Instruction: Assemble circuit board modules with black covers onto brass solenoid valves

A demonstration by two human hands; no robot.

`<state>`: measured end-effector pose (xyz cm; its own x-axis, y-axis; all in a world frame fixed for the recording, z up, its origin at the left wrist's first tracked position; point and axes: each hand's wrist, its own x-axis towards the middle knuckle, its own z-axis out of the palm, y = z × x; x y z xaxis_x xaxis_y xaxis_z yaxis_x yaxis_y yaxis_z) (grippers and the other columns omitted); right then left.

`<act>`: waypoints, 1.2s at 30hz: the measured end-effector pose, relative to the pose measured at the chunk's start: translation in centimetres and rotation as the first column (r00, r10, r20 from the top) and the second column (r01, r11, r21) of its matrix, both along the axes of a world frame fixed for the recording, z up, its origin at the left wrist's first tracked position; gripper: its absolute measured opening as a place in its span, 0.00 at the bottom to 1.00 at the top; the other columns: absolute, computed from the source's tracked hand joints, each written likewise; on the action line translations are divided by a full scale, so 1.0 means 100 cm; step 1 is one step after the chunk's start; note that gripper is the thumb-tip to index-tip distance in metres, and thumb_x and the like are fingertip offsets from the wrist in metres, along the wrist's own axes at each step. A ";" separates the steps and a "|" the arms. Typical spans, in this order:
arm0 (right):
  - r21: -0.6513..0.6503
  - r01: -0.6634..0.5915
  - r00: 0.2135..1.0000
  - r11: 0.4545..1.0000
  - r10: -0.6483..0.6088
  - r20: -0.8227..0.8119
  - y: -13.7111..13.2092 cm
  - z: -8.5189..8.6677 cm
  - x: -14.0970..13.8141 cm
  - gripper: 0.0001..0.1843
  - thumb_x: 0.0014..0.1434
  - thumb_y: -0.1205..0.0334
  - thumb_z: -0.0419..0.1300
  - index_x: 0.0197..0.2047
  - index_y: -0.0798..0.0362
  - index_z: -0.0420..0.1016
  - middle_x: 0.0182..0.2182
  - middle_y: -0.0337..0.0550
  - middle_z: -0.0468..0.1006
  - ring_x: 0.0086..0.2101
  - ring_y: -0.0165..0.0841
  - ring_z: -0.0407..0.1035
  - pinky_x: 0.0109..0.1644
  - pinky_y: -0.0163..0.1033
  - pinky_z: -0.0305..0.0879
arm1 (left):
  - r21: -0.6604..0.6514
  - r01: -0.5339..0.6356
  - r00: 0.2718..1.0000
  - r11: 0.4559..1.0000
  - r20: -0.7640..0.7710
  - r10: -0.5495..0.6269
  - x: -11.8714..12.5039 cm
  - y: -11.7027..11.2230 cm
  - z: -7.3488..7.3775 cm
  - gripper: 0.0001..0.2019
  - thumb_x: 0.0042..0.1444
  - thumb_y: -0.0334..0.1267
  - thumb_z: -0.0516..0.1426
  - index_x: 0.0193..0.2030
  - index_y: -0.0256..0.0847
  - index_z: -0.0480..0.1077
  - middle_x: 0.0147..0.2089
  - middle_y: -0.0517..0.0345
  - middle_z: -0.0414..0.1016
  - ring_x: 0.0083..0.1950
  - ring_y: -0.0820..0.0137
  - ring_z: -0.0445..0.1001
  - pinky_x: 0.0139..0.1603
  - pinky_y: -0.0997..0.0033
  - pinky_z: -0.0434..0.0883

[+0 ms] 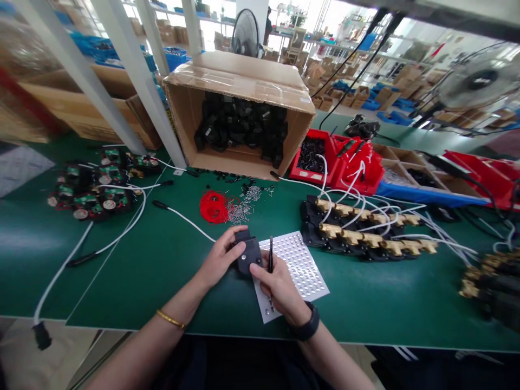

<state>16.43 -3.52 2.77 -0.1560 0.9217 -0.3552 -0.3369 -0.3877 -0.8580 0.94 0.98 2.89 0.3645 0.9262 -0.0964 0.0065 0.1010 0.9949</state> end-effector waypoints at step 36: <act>0.342 -0.462 0.277 0.819 -0.233 0.932 0.023 0.046 0.059 0.29 0.46 0.52 0.64 0.50 0.53 0.63 0.43 0.48 0.67 0.41 0.40 0.67 0.44 0.45 0.67 | 0.344 -0.060 0.932 0.937 -0.316 0.176 0.009 -0.011 -0.028 0.32 0.41 0.36 0.65 0.51 0.40 0.55 0.51 0.51 0.62 0.51 0.62 0.65 0.53 0.61 0.64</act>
